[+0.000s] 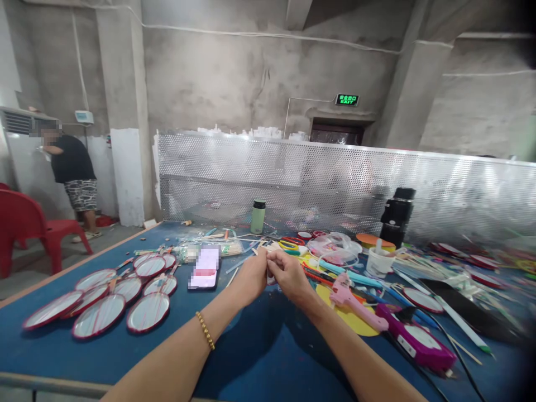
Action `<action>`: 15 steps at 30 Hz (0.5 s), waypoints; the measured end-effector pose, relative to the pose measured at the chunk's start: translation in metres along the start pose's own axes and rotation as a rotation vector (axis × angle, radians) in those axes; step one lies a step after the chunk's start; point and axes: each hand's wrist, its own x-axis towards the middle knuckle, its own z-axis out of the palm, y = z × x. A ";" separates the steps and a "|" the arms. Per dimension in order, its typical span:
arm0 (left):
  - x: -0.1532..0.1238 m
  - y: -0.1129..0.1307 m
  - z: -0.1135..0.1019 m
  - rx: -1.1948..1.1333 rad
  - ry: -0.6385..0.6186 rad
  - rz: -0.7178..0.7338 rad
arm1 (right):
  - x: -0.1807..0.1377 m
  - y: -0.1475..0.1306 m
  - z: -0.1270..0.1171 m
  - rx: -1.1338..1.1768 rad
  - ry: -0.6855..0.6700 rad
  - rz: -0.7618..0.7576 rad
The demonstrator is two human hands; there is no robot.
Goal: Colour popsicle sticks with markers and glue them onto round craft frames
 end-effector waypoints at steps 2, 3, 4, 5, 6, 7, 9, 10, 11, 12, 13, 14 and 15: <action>0.003 -0.002 -0.002 -0.003 0.002 -0.011 | -0.002 -0.003 0.002 -0.001 -0.019 -0.022; 0.005 -0.003 -0.004 -0.010 0.004 -0.021 | -0.002 -0.003 0.003 -0.004 -0.020 -0.030; 0.008 -0.005 -0.006 -0.023 0.003 -0.035 | -0.002 -0.003 0.003 -0.010 -0.013 -0.034; 0.010 -0.006 -0.009 -0.040 -0.001 -0.053 | -0.001 -0.002 0.002 -0.018 0.001 -0.035; 0.013 -0.007 -0.011 -0.060 -0.010 -0.073 | 0.000 0.000 0.001 -0.027 0.020 -0.034; 0.016 -0.008 -0.014 -0.082 -0.019 -0.094 | 0.001 0.002 0.001 -0.037 0.041 -0.030; 0.021 -0.009 -0.020 -0.121 -0.030 -0.133 | 0.002 0.006 -0.001 -0.058 0.070 -0.017; 0.023 -0.009 -0.023 -0.138 -0.033 -0.149 | 0.003 0.007 -0.001 -0.067 0.074 -0.007; 0.024 -0.009 -0.025 -0.154 -0.035 -0.164 | 0.003 0.007 -0.001 -0.076 0.075 0.003; 0.025 -0.008 -0.028 -0.170 -0.038 -0.178 | 0.002 0.007 0.000 -0.085 0.073 0.014; 0.025 -0.006 -0.031 -0.186 -0.044 -0.192 | 0.002 0.007 0.001 -0.093 0.069 0.024; 0.025 -0.004 -0.034 -0.204 -0.050 -0.207 | 0.001 0.006 0.002 -0.101 0.065 0.034; 0.024 -0.002 -0.037 -0.222 -0.055 -0.221 | 0.000 0.004 0.003 -0.107 0.062 0.041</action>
